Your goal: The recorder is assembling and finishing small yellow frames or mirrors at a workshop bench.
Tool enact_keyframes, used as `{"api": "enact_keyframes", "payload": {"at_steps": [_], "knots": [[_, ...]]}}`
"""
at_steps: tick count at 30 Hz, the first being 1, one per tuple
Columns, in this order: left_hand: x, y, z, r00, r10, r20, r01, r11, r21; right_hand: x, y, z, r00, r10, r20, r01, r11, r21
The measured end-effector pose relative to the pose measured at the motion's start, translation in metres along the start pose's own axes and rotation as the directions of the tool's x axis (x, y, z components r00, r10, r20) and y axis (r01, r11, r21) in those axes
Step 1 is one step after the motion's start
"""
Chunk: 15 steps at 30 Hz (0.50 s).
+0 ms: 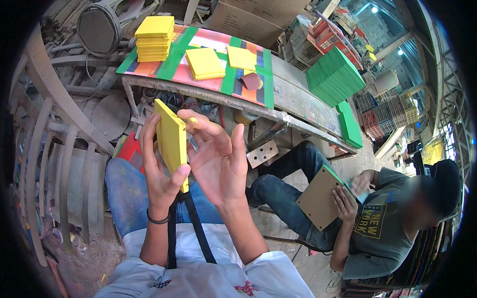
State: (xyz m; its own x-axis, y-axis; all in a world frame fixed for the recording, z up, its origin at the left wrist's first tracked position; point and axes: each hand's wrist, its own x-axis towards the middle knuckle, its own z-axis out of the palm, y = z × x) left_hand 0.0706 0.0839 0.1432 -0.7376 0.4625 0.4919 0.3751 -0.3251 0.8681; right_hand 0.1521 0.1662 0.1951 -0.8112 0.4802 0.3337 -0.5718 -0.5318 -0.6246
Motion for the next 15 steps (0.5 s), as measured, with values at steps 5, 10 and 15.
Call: {"api": "enact_keyframes", "payload": {"at_steps": [5, 10, 15], "knots": [[0.0016, 0.002, -0.0018, 0.999, 0.032, 0.006, -0.033, 0.996, 0.082, 0.0004, 0.0018, -0.0017, 1.0, 0.003, 0.011, -0.003, 1.0, 0.015], [0.0023, 0.0038, -0.002, 0.998, 0.05, 0.024, -0.053, 0.991, 0.122, 0.0013, 0.0027, -0.001, 1.0, -0.023, -0.016, 0.022, 0.998, -0.053], [0.0022, 0.0036, -0.002, 0.999, 0.042, 0.025, -0.045, 0.992, 0.116, 0.0009, 0.0031, 0.0007, 0.999, -0.046, -0.027, 0.044, 0.997, -0.07]]}}
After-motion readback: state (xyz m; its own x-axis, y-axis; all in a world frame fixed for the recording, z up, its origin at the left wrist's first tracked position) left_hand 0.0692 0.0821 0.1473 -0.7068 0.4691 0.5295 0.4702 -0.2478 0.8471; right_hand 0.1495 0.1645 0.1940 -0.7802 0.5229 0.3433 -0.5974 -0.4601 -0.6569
